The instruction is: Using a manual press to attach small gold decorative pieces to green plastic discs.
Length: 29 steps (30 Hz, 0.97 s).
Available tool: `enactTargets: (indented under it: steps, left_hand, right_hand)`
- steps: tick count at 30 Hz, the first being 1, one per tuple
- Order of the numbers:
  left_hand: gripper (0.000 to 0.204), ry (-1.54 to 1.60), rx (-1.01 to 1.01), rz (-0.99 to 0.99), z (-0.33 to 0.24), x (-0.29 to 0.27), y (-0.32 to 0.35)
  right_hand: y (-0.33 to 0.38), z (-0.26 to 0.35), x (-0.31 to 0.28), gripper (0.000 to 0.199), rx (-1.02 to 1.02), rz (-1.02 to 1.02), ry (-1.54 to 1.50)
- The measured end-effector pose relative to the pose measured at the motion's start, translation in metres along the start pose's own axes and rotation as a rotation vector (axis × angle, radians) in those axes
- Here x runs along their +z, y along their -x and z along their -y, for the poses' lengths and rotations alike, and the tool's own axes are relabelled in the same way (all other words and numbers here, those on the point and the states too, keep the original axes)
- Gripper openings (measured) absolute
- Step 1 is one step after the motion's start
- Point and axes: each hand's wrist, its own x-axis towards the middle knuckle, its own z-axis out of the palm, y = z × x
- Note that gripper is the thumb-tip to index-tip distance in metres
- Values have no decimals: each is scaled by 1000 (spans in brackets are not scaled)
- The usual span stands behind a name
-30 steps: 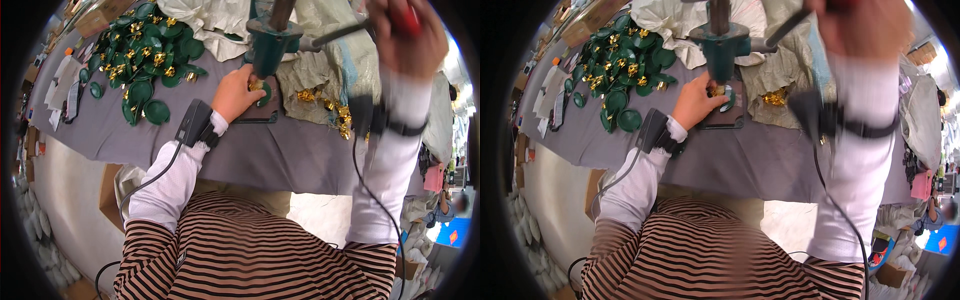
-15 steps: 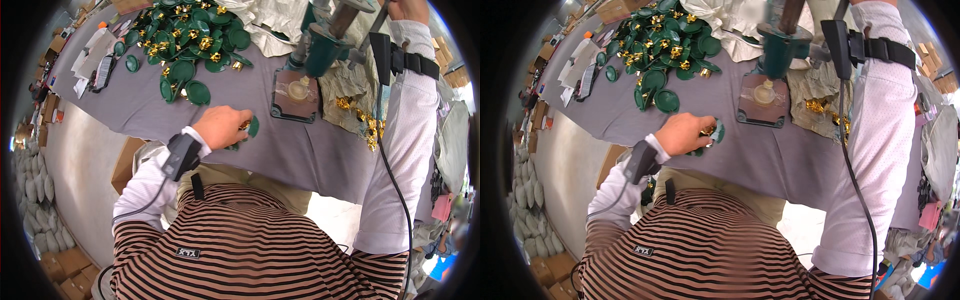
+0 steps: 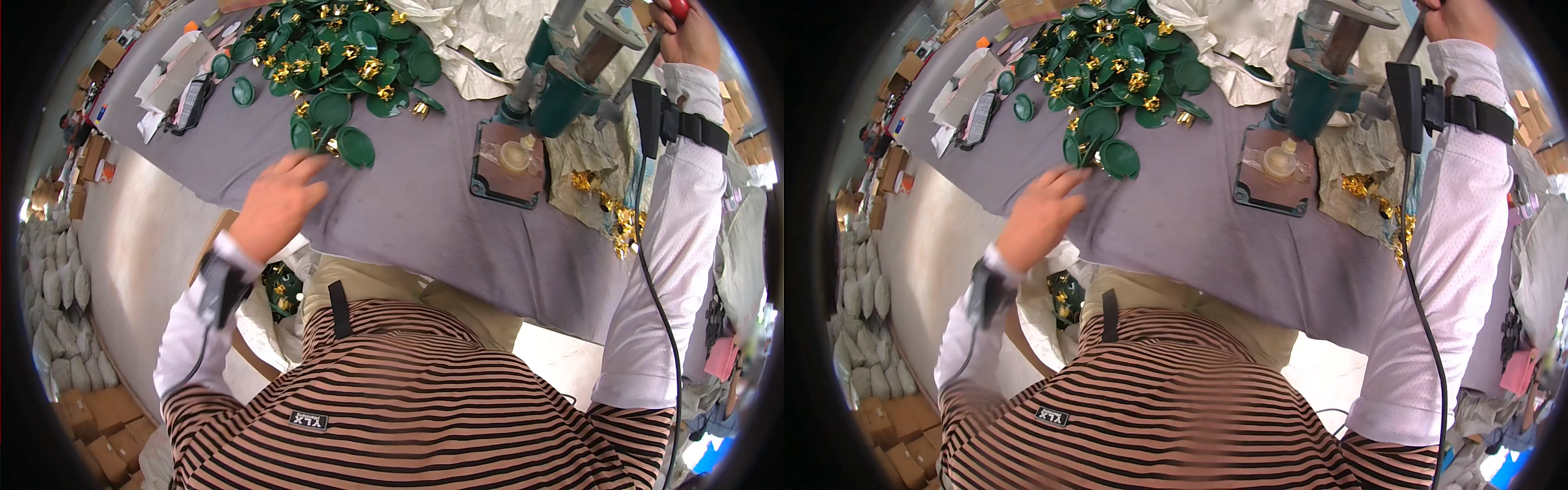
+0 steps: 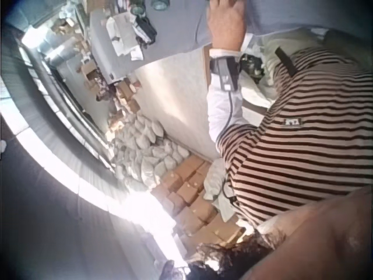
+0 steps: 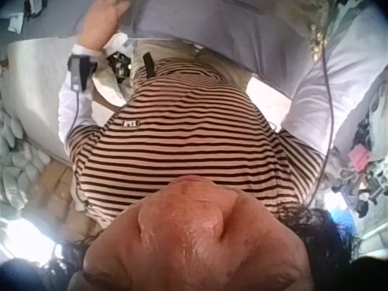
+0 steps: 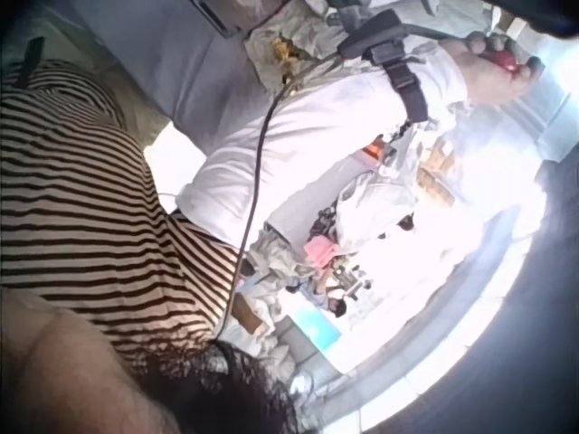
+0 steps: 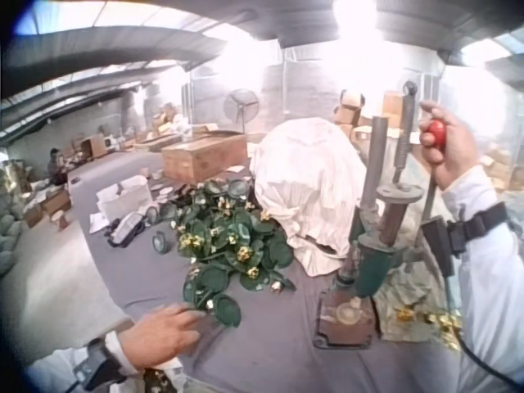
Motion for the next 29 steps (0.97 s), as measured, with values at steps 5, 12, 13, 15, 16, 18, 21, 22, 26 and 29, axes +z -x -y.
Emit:
enactTargets:
  steps: [5, 12, 13, 15, 16, 18, 21, 22, 26, 29]
  left_hand:
    - [16, -190, 443, -217, 29, 57, -75]
    - [59, 566, 135, -265, -25, 57, -135]
    - [56, 667, 156, -358, -45, 54, -145]
    - [51, 966, 17, -363, -81, 66, -161]
    - [48, 1077, -36, -382, -97, 75, -169]
    - [39, 1306, -200, -368, -123, 94, -182]
    - [38, 1172, -177, -561, -145, 104, -196]
    - [35, 955, -199, -605, -149, 105, -198]
    - [34, 866, -168, -612, -153, 111, -204]
    - [37, 893, -237, -499, -158, 102, -212]
  right_hand:
    - [-9, -13, -16, 24, -82, -2, -86]
    - [-7, -16, -18, 28, -109, 36, -74]
    - [-6, -15, -20, 28, -111, 29, -70]
    - [-8, -15, -19, 28, -120, 66, -99]
    - [-7, -14, -19, 28, -120, 64, -97]
    - [-7, -15, -15, 28, -94, 84, -121]
    - [-6, -15, -17, 27, -98, 81, -110]
    - [-8, -15, -18, 27, -97, 79, -106]
    - [-23, -19, -17, 24, -27, 76, -69]
    - [-25, -22, -17, 23, -39, 52, -52]
